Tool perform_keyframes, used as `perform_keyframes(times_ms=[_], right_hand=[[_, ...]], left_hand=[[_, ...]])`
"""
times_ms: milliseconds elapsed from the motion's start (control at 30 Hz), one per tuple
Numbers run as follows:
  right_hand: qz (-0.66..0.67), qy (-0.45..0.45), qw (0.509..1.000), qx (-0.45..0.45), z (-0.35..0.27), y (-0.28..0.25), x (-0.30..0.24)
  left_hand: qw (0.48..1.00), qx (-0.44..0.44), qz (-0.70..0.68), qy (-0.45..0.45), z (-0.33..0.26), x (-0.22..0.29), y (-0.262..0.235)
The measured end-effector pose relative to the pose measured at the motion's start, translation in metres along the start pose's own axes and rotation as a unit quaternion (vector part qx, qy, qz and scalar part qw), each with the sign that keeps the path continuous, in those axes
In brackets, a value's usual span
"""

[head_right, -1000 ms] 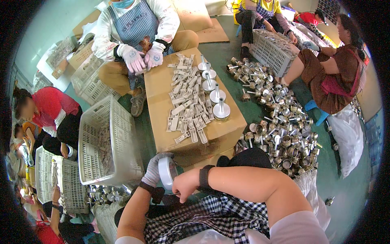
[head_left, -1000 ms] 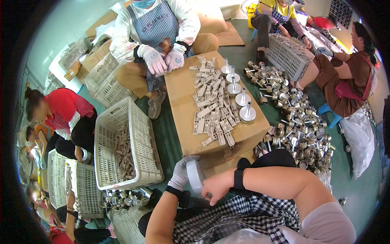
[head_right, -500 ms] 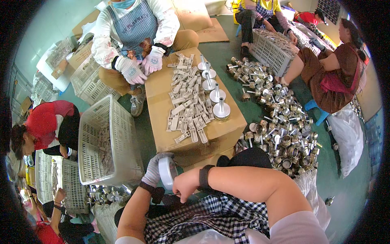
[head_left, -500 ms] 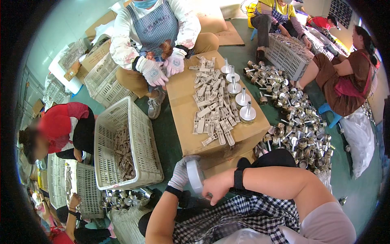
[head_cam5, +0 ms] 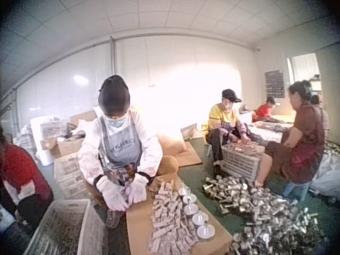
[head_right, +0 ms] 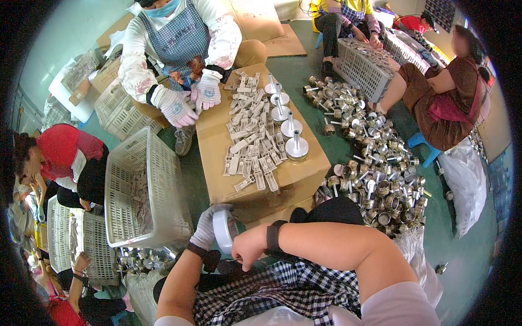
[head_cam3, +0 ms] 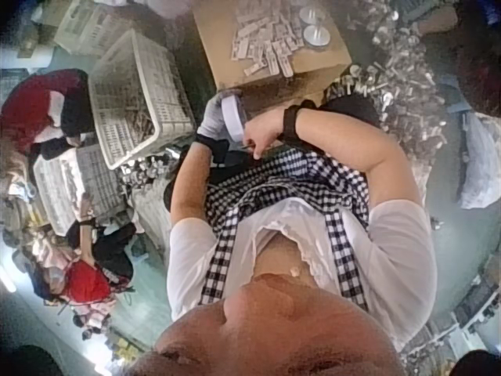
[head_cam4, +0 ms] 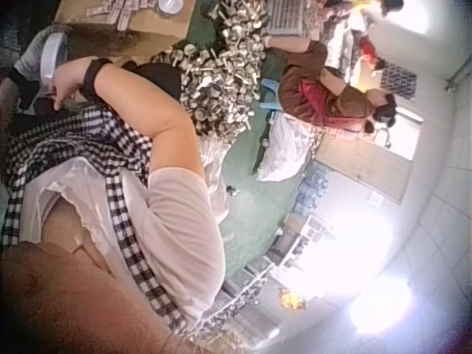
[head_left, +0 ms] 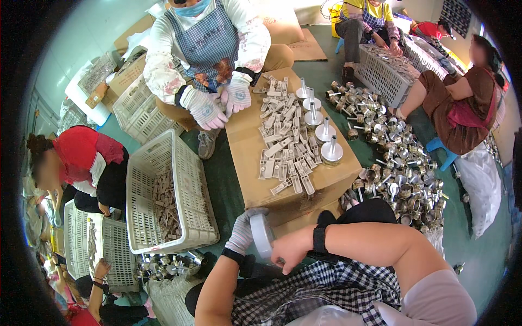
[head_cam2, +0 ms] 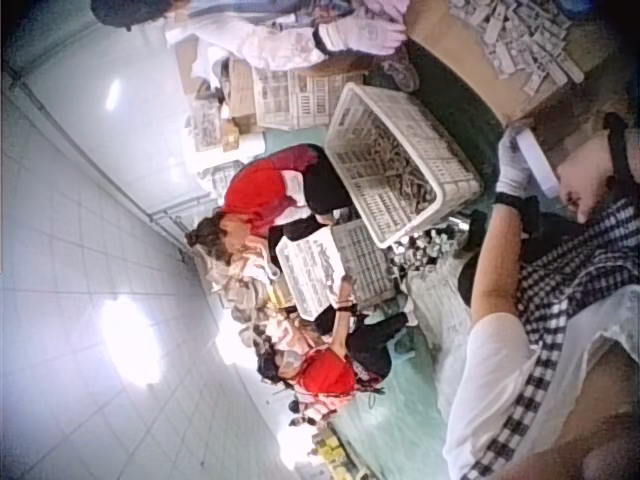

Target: The recorder and several other workers are sitting on the floor or low stools, assembling small metal hinges or brackets and placing them into baskets.

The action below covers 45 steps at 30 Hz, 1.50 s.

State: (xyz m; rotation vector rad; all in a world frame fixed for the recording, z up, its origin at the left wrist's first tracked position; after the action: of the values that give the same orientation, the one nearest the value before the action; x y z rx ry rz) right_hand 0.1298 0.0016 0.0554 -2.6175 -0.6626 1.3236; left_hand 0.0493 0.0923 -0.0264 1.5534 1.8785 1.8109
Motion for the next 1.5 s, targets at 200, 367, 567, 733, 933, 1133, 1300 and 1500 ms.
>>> perform_keyframes(times_ms=[200,367,567,733,933,1133,1300,1500], right_hand=[[-0.014,0.003,1.000,0.002,-0.001,0.000,-0.002],[-0.008,0.002,1.000,-0.004,-0.003,0.000,-0.004],[0.001,0.012,1.000,-0.005,-0.006,-0.001,-0.004],[-0.029,-0.005,0.999,0.021,-0.007,-0.003,-0.004],[0.020,0.021,0.999,-0.030,-0.005,0.000,-0.004],[-0.009,-0.006,1.000,0.004,-0.002,-0.001,-0.006],[0.006,0.017,1.000,-0.005,-0.015,0.004,0.001],[0.123,0.113,0.979,0.117,-0.143,0.103,0.018]], left_hand=[[1.000,0.013,0.004,0.017,-0.001,-0.001,-0.001],[1.000,-0.025,0.002,0.005,-0.001,-0.002,0.002],[1.000,0.001,0.013,0.006,0.000,-0.002,0.000],[1.000,-0.019,0.006,0.004,0.003,-0.004,-0.001],[1.000,-0.010,0.008,0.004,-0.002,-0.003,-0.001],[1.000,-0.006,0.020,0.005,-0.004,-0.003,-0.002],[0.998,-0.058,-0.026,-0.027,0.014,-0.015,0.003],[0.863,-0.312,0.394,0.041,0.108,-0.126,0.168]])
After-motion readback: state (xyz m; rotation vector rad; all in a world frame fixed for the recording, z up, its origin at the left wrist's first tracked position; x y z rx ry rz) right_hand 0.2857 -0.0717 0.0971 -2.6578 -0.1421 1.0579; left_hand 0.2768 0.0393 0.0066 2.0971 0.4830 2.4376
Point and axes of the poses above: each hand's wrist, its own z-axis towards the middle knuckle, its own y-axis out of the palm, x = y × z, the point moved 7 cm from there along z, towards the middle knuckle, and after that the axes turned 14 degrees about -x, right-handed, at the moved point
